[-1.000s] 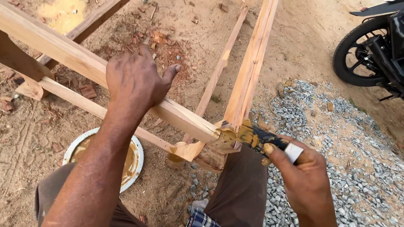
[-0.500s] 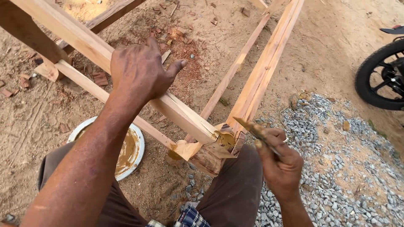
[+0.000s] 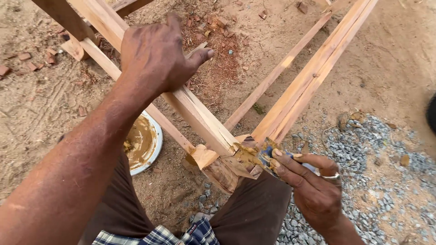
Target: Applying wood filler paste to the joints and legs of a wooden table frame using a scraper.
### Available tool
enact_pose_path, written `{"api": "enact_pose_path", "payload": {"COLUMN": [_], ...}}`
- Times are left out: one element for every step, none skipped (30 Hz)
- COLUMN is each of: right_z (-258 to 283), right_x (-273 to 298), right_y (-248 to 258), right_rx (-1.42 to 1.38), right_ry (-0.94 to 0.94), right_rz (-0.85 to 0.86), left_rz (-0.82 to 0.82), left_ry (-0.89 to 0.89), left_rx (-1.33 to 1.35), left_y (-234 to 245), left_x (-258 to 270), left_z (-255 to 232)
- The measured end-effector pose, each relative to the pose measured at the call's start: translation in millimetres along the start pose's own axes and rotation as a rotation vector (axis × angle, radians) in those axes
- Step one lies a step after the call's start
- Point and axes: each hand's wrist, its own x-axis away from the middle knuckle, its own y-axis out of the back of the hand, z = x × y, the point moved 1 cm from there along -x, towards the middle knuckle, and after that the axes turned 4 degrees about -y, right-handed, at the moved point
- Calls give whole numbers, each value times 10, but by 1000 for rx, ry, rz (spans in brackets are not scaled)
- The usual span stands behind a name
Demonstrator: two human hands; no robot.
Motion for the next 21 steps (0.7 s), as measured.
{"api": "enact_pose_path", "payload": {"right_z": [-15,-109,-215,-326,-414,-515,-629,-701,-799,-891,-978,-1057,-1128,-1131,-1135,-1132,-1172,-1206,-1236,-1195,-1154], "right_x": [-21,-36,-57,-78,-137,-194,-248,-318,-396,-471,-518,-563,-621,-728,-840,-953,-998,-1046,-1088,-1105,-1122], "right_y": [68,145,213,277,347,410,475,423,380,327,247,157,61,7,-53,-107,-168,-225,-270,-274,-262], "right_rx": [31,17,-10,-37,-53,-245,-436,-451,-770,-1088,-1100,-1380,-1659,-1669,-1831,-1988,-1997,-1982,-1966,-1973,-1734], "right_ry": [23,21,33,46,48,-26,-100,-96,-193,-294,-283,-342,-403,-393,-470,-553,-542,-516,-490,-479,-339], "right_rz": [56,51,94,136,131,138,147,145,155,167,185,211,245,276,322,373,400,452,498,521,519], "left_rz": [-2,4,56,107,112,94,76,81,96,111,115,109,102,104,111,117,117,86,55,55,112], "left_ry": [3,5,23,42,49,20,-8,1,4,7,30,18,12,41,40,38,64,39,9,31,48], "left_rx": [-23,-38,-9,20,6,-22,-47,-59,-50,-39,-42,-40,-37,-38,-44,-51,-57,-73,-89,-96,-92], "left_y": [13,42,67,90,60,28,-11,17,25,28,28,28,27,5,0,2,-9,-11,-7,25,52], "left_x": [2,7,4,-2,-16,-32,-47,-56,-54,-49,-54,-54,-35,-30,-34,-39,-36,-33,-39,-28,-30], "left_z": [-3,-13,-23,-34,-12,5,16,8,-12,-28,-33,-35,-25,-26,-28,-31,-30,-34,-44,-60,-79]}}
